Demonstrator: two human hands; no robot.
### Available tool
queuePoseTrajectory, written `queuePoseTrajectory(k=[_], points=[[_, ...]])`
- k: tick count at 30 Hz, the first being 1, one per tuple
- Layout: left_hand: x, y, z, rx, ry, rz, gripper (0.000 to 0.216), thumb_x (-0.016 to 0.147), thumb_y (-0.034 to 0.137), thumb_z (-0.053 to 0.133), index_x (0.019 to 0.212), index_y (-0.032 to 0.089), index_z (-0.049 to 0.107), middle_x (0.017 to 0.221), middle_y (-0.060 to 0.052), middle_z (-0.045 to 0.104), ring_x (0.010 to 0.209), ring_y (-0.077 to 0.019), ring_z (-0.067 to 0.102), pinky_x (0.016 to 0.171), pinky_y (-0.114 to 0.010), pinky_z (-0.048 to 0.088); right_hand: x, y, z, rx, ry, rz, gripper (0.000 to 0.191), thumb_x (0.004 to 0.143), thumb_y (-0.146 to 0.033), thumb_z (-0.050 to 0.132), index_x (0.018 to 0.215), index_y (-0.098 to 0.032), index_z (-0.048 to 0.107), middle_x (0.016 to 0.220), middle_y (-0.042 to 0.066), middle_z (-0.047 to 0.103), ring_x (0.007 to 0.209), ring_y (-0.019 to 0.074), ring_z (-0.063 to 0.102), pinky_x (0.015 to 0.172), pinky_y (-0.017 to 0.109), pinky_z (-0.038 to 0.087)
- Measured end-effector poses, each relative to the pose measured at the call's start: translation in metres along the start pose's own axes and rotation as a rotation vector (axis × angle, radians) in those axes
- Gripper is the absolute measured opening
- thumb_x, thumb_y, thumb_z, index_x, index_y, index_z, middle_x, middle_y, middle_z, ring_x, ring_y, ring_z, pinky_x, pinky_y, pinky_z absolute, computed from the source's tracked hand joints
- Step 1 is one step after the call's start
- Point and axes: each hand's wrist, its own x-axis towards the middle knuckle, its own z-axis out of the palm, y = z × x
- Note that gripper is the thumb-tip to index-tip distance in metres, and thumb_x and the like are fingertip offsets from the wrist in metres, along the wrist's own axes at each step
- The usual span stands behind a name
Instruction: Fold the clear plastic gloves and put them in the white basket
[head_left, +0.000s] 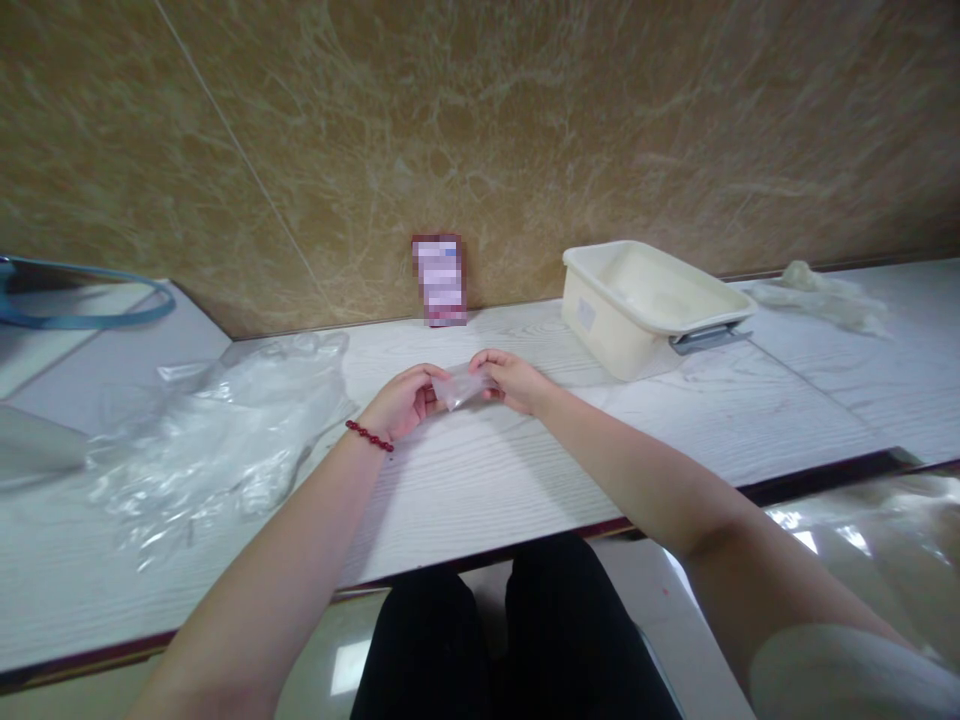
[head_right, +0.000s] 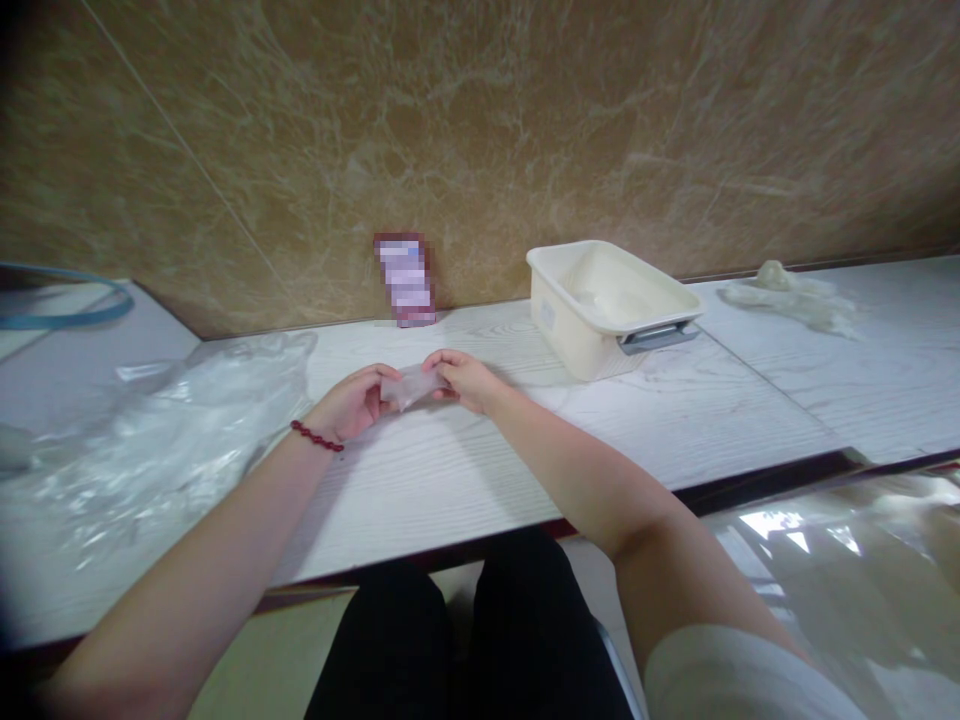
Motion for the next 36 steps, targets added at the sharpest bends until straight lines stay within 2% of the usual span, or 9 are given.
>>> queuePoseTrajectory(k=[3,7,10,14,19,22,26,30,36], points=[[-0.001,-0.001,0.005,0.026,0.059,-0.025,0.015,0.069,0.025,0.050,0.062,0.013,0.055,0.059,-0.002,0.056,0.055,-0.0114,0.055,0.050,-0.024,0.047,-0.002,-0.003,0.001,0.028,-0.022,0.009,0.010,0.067,-0.016,0.044,0.065,-0.018,0.053,0.059,-0.003,0.047,0.052,0.0082,0.046,0.041,0.018,0.040],[-0.002,-0.011,0.011,0.277,0.165,0.153,0.021,0.059,0.029,0.066,0.066,0.014,0.053,0.059,0.002,0.055,0.051,-0.0086,0.052,0.050,-0.021,0.043,-0.004,-0.004,0.005,0.023,0.008,-0.046,0.012,0.069,-0.028,0.047,0.063,-0.018,0.051,0.058,-0.004,0.045,0.049,0.0078,0.043,0.041,0.019,0.037],[-0.002,-0.016,0.011,0.439,0.167,0.231,0.036,0.052,0.025,0.072,0.081,0.016,0.054,0.062,0.002,0.057,0.052,-0.0098,0.054,0.051,-0.021,0.043,-0.004,-0.001,0.006,-0.121,0.048,-0.143,0.013,0.064,-0.029,0.057,0.066,-0.018,0.051,0.052,-0.007,0.042,0.044,0.0050,0.036,0.040,0.017,0.030],[-0.003,-0.013,0.008,0.490,0.133,0.235,0.051,0.053,0.023,0.070,0.099,0.018,0.049,0.071,0.000,0.059,0.058,-0.0119,0.057,0.055,-0.024,0.045,-0.001,0.003,0.003,-0.205,0.004,-0.188,0.026,0.060,-0.021,0.063,0.084,-0.018,0.055,0.060,-0.005,0.053,0.051,0.0060,0.045,0.048,0.018,0.037],[0.000,-0.008,0.003,0.414,0.090,0.315,0.054,0.054,0.022,0.070,0.102,0.020,0.047,0.095,-0.002,0.057,0.068,-0.0110,0.057,0.060,-0.024,0.047,0.005,0.007,-0.003,-0.119,0.001,-0.222,0.039,0.059,-0.018,0.065,0.096,-0.020,0.052,0.067,-0.005,0.054,0.057,0.0060,0.052,0.054,0.019,0.043],[0.003,-0.011,-0.001,0.431,0.093,0.309,0.044,0.056,0.025,0.069,0.097,0.017,0.053,0.083,-0.001,0.059,0.063,-0.0097,0.056,0.058,-0.022,0.045,0.005,0.007,-0.003,-0.026,-0.005,-0.152,0.050,0.059,-0.019,0.067,0.104,-0.023,0.045,0.065,-0.006,0.054,0.057,0.0070,0.054,0.055,0.020,0.045],[0.005,-0.014,-0.002,0.514,0.050,0.234,0.044,0.054,0.027,0.070,0.095,0.014,0.058,0.066,-0.001,0.059,0.057,-0.0111,0.055,0.055,-0.022,0.044,0.004,0.007,-0.005,-0.094,-0.045,-0.080,0.036,0.057,-0.022,0.069,0.089,-0.018,0.051,0.062,-0.004,0.057,0.054,0.0078,0.054,0.051,0.020,0.045],[0.005,-0.011,-0.002,0.431,-0.056,0.218,0.054,0.052,0.024,0.072,0.102,0.017,0.053,0.087,-0.003,0.061,0.067,-0.0111,0.059,0.064,-0.024,0.046,0.006,0.007,-0.011,-0.191,0.002,-0.109,0.022,0.058,-0.024,0.067,0.071,-0.016,0.052,0.054,-0.005,0.054,0.048,0.0058,0.049,0.048,0.018,0.041],[0.006,-0.006,-0.007,0.302,-0.135,0.162,0.061,0.055,0.021,0.072,0.110,0.020,0.046,0.089,-0.003,0.060,0.073,-0.0107,0.059,0.071,-0.026,0.046,-0.015,-0.037,-0.028,-0.491,0.271,-0.264,0.021,0.063,-0.030,0.063,0.061,-0.017,0.046,0.047,-0.007,0.046,0.042,0.0056,0.042,0.042,0.018,0.035]])
